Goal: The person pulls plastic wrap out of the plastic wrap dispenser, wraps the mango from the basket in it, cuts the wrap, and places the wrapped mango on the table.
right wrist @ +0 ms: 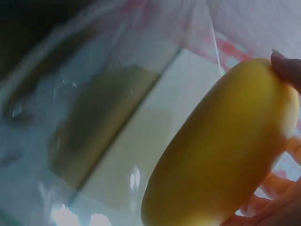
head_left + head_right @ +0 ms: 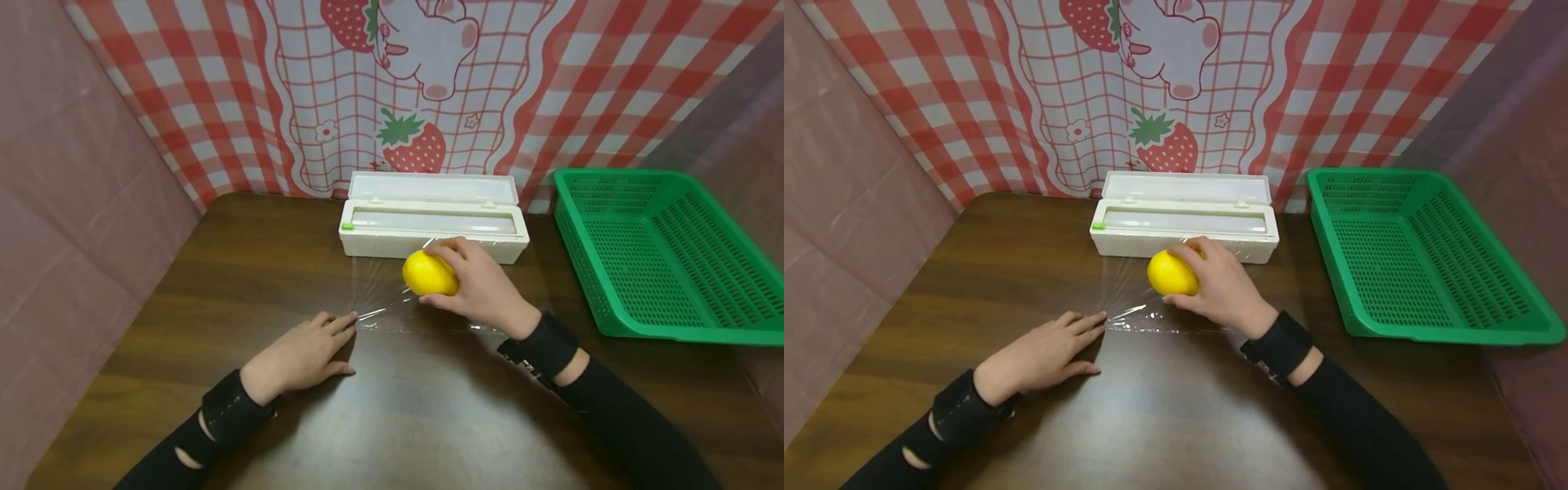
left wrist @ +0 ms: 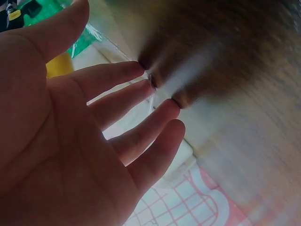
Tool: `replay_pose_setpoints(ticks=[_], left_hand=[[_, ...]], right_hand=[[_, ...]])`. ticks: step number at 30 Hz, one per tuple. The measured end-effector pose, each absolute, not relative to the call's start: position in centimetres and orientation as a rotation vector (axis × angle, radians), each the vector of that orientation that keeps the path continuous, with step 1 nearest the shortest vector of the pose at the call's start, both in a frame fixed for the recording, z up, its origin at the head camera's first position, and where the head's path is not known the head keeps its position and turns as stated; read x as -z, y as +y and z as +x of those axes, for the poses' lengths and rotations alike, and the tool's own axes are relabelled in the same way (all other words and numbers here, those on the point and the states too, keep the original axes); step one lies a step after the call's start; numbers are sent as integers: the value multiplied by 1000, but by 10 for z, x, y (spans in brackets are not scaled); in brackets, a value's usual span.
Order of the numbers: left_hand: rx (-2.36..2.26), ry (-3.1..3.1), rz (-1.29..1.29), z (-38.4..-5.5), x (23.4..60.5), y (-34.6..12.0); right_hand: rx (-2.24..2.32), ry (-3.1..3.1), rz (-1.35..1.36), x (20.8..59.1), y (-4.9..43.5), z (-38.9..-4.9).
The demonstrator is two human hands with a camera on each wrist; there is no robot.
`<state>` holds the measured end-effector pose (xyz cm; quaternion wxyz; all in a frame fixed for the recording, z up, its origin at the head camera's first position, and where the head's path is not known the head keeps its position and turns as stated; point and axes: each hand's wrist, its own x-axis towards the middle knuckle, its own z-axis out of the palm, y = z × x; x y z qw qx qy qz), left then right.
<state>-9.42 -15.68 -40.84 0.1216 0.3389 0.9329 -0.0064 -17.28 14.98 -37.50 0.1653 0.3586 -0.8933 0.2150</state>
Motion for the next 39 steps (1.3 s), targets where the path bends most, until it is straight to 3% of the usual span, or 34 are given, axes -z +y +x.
replay_pose_setpoints(ticks=[13,24,39], left_hand=[[26,2708,966,-96,409,-154],[-27,2751,1032,-100,410,-155],[-360,2983,1322,-132,397,-138]], right_hand=[[-661,-2604,1065,414,130,-190],[-562,-2762,1066,421,124,-186],[-511,-2820,1156,422,135,-184]])
